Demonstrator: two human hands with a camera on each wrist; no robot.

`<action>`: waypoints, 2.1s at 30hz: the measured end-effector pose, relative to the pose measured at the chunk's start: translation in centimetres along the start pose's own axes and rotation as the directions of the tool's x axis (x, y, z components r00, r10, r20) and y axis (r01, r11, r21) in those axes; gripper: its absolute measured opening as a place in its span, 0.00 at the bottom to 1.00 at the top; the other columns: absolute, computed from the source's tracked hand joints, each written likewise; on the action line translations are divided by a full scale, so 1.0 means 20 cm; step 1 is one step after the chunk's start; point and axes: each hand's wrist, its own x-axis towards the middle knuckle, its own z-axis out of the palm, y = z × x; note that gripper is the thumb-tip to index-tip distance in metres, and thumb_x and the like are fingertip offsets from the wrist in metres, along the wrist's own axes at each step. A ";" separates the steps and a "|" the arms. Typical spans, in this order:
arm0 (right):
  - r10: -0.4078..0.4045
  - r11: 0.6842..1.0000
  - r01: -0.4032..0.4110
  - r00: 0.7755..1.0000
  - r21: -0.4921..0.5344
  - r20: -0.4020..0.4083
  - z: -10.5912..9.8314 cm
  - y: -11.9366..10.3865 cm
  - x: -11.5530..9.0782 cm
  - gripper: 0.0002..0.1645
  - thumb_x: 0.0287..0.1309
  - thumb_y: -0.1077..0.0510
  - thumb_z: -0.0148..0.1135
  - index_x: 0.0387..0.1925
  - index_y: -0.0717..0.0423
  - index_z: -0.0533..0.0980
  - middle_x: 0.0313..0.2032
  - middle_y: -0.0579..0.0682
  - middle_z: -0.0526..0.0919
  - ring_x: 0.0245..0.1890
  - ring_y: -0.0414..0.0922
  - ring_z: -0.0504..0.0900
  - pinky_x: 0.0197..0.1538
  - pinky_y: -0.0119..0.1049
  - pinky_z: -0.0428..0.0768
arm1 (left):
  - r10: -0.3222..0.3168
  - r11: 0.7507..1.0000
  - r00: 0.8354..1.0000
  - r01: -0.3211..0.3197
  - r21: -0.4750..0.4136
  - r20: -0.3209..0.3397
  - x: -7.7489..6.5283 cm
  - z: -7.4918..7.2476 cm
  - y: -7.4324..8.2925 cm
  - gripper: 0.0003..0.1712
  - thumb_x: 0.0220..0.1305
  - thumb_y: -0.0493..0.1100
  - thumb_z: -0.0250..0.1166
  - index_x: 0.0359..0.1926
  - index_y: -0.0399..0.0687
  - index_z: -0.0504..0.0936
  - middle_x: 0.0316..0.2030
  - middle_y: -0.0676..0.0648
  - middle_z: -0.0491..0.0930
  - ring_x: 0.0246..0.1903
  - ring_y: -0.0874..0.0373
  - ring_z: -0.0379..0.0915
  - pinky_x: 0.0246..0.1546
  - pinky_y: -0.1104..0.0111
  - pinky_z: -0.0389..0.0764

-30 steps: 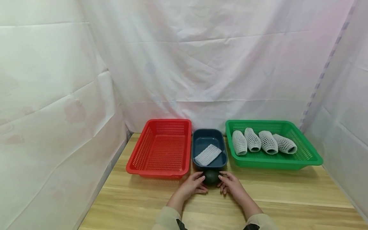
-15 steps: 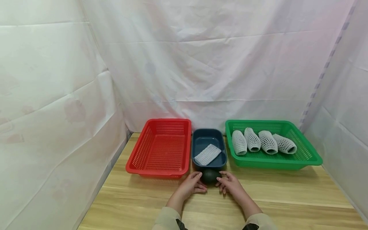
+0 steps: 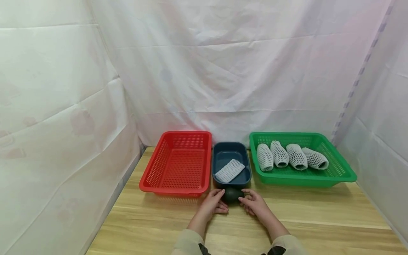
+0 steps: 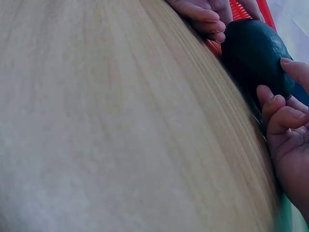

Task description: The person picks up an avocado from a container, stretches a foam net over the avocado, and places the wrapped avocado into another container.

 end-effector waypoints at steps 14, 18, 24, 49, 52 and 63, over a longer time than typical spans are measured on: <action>-0.001 0.999 0.001 1.000 -0.044 -0.012 0.01 -0.02 -0.01 0.32 0.61 0.58 0.66 0.62 0.67 0.65 0.28 0.54 0.80 0.14 0.40 0.65 0.16 0.28 0.62 | 0.003 1.000 0.997 -0.002 0.011 -0.071 -0.01 0.02 -0.01 0.33 0.69 0.54 0.60 0.62 0.33 0.65 0.20 0.42 0.75 0.15 0.57 0.74 0.19 0.65 0.82; -0.013 0.998 0.012 1.000 -0.058 -0.004 0.01 -0.02 -0.02 0.32 0.61 0.58 0.66 0.61 0.67 0.65 0.28 0.54 0.80 0.14 0.40 0.66 0.15 0.29 0.63 | -0.003 1.000 0.998 0.003 0.007 -0.056 -0.02 0.01 0.00 0.33 0.69 0.53 0.60 0.62 0.33 0.65 0.20 0.42 0.75 0.16 0.57 0.74 0.21 0.66 0.82; -0.008 0.999 0.008 1.000 -0.035 -0.003 0.01 -0.02 -0.02 0.31 0.61 0.59 0.66 0.60 0.67 0.65 0.28 0.54 0.80 0.14 0.40 0.66 0.15 0.29 0.62 | -0.017 1.000 0.998 0.018 0.011 -0.055 -0.03 -0.02 0.00 0.26 0.69 0.52 0.59 0.55 0.35 0.68 0.22 0.43 0.76 0.17 0.57 0.74 0.22 0.66 0.82; -0.005 0.994 0.020 0.990 0.108 -0.140 0.00 -0.03 -0.03 0.23 0.62 0.64 0.61 0.57 0.66 0.69 0.27 0.57 0.78 0.16 0.42 0.69 0.17 0.29 0.65 | 0.153 0.899 0.983 -0.098 0.426 -0.097 -0.13 -0.02 0.10 0.09 0.67 0.42 0.58 0.38 0.38 0.77 0.24 0.42 0.79 0.21 0.55 0.76 0.23 0.65 0.80; -0.033 0.995 0.047 0.986 0.084 -0.162 0.00 -0.04 -0.05 0.19 0.61 0.67 0.61 0.53 0.66 0.72 0.26 0.56 0.78 0.16 0.43 0.70 0.17 0.30 0.67 | 0.233 0.807 0.971 -0.158 0.569 -0.060 -0.17 0.01 0.14 0.08 0.67 0.45 0.61 0.36 0.45 0.78 0.23 0.48 0.79 0.22 0.58 0.75 0.24 0.66 0.77; -0.450 0.650 0.440 0.880 -0.620 0.153 -0.01 -0.30 -0.04 0.08 0.60 0.62 0.66 0.42 0.54 0.79 0.29 0.40 0.75 0.27 0.36 0.73 0.30 0.32 0.76 | 0.496 0.122 0.797 -0.457 0.881 0.345 -0.17 0.07 0.38 0.05 0.68 0.45 0.61 0.39 0.52 0.83 0.31 0.58 0.79 0.32 0.64 0.72 0.36 0.72 0.76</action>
